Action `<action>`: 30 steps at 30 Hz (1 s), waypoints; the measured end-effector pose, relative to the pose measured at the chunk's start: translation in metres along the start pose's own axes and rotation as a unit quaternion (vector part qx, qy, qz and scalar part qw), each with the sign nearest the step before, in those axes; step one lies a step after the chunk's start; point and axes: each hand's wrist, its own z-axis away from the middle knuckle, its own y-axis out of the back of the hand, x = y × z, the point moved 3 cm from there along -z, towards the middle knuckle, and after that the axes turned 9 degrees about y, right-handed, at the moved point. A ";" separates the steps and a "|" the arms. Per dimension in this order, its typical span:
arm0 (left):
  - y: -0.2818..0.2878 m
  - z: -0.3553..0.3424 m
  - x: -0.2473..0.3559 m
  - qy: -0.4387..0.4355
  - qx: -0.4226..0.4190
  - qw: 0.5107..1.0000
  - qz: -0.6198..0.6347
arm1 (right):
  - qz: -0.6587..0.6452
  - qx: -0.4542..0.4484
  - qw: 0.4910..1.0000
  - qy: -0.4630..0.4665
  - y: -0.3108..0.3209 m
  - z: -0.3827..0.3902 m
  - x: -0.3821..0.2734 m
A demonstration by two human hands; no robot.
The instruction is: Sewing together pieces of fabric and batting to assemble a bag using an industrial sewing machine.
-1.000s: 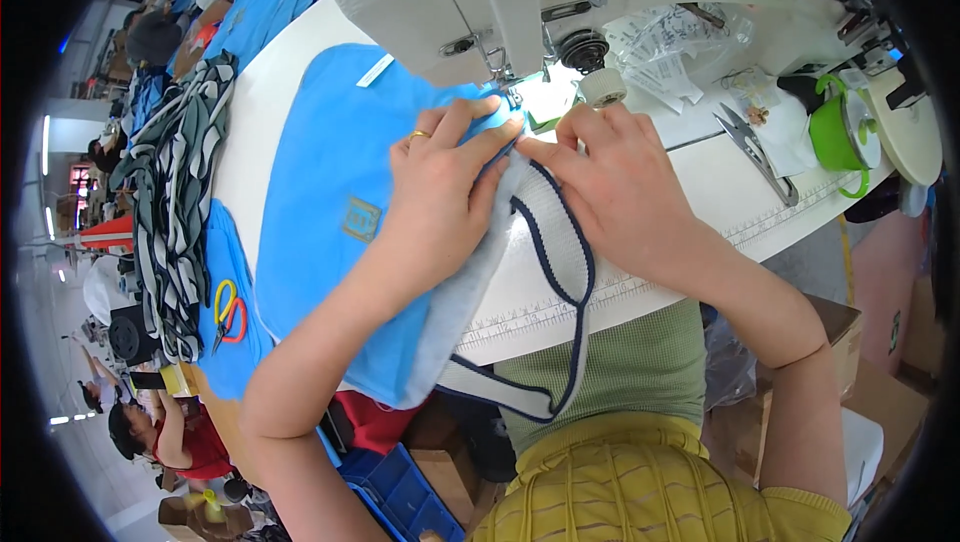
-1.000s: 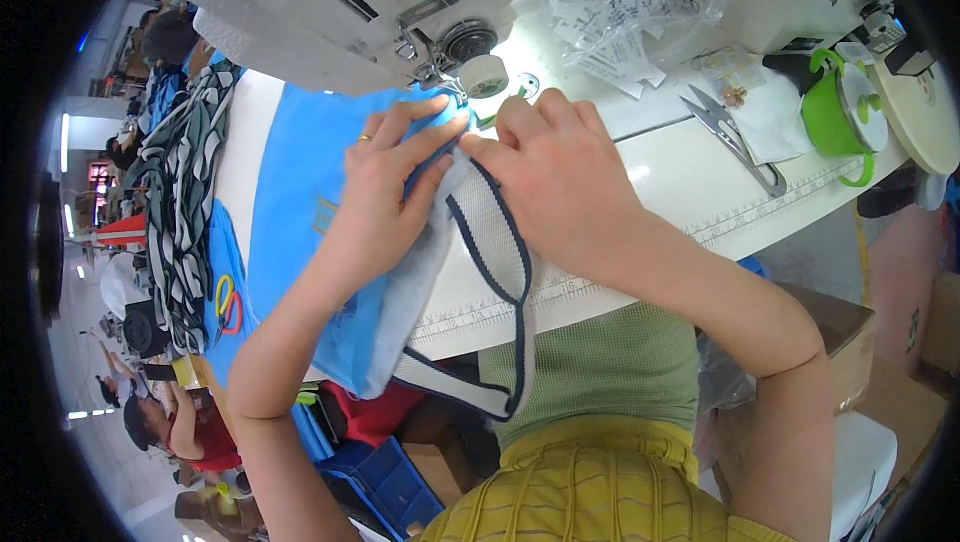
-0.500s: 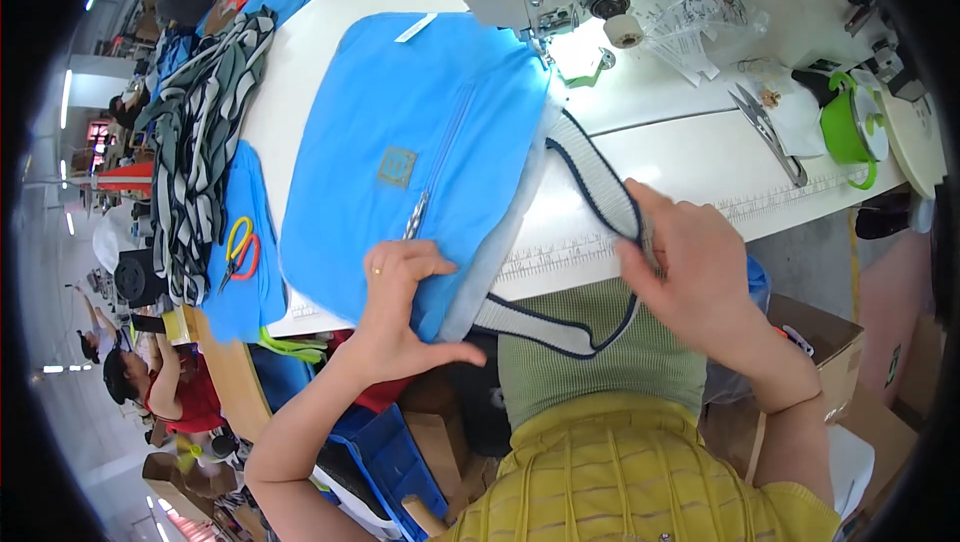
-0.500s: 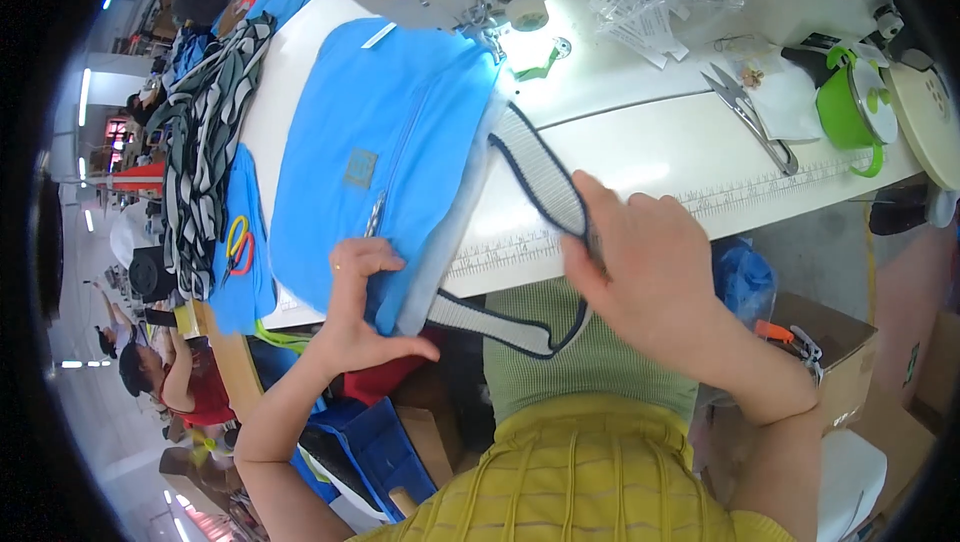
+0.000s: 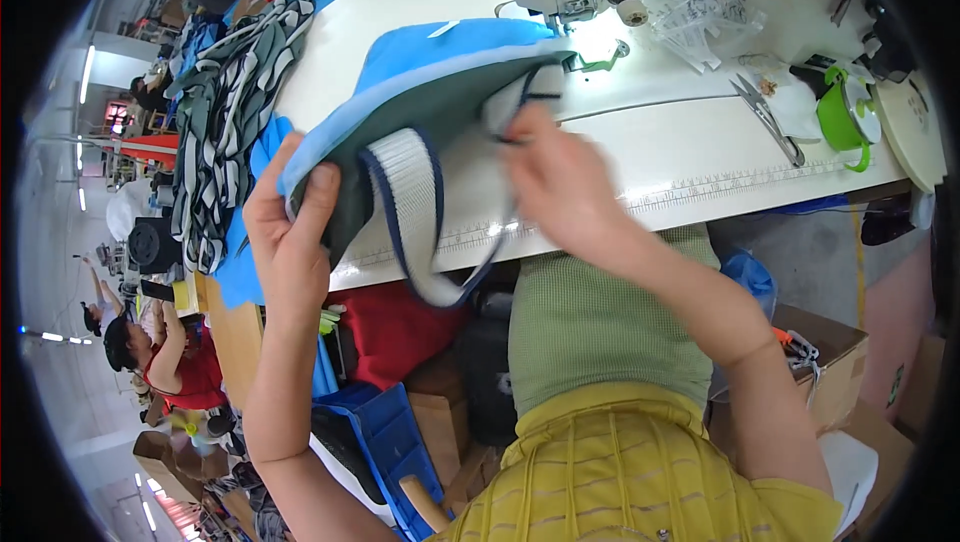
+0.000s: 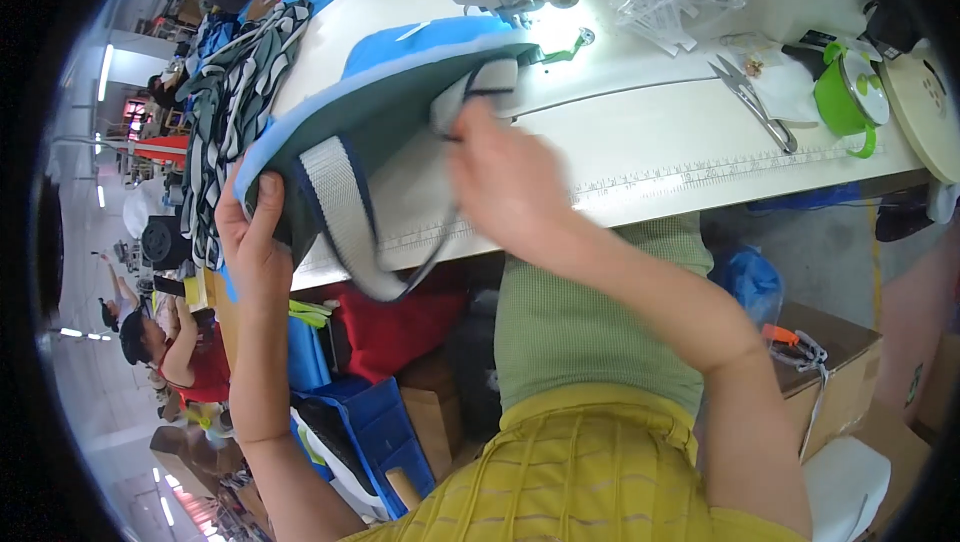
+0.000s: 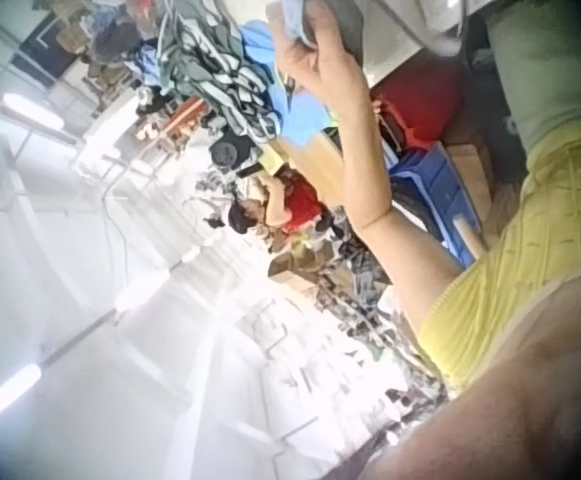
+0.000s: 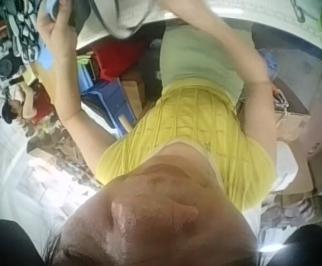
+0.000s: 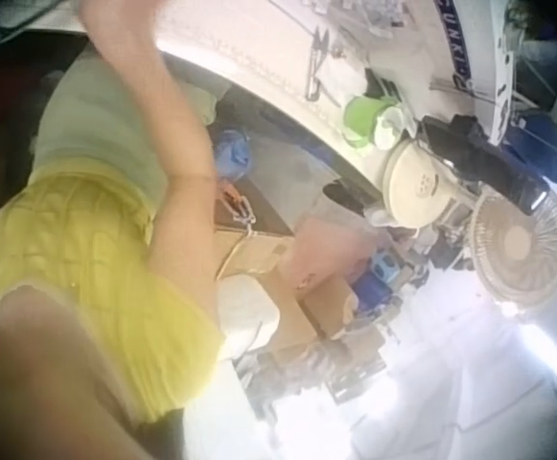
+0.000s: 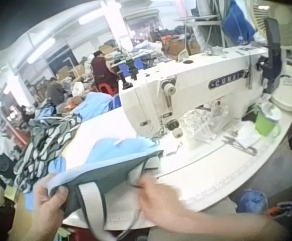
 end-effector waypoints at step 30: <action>-0.063 0.010 -0.024 0.049 -0.480 0.829 -0.284 | -0.744 -0.333 0.442 -0.374 -0.137 0.135 -0.088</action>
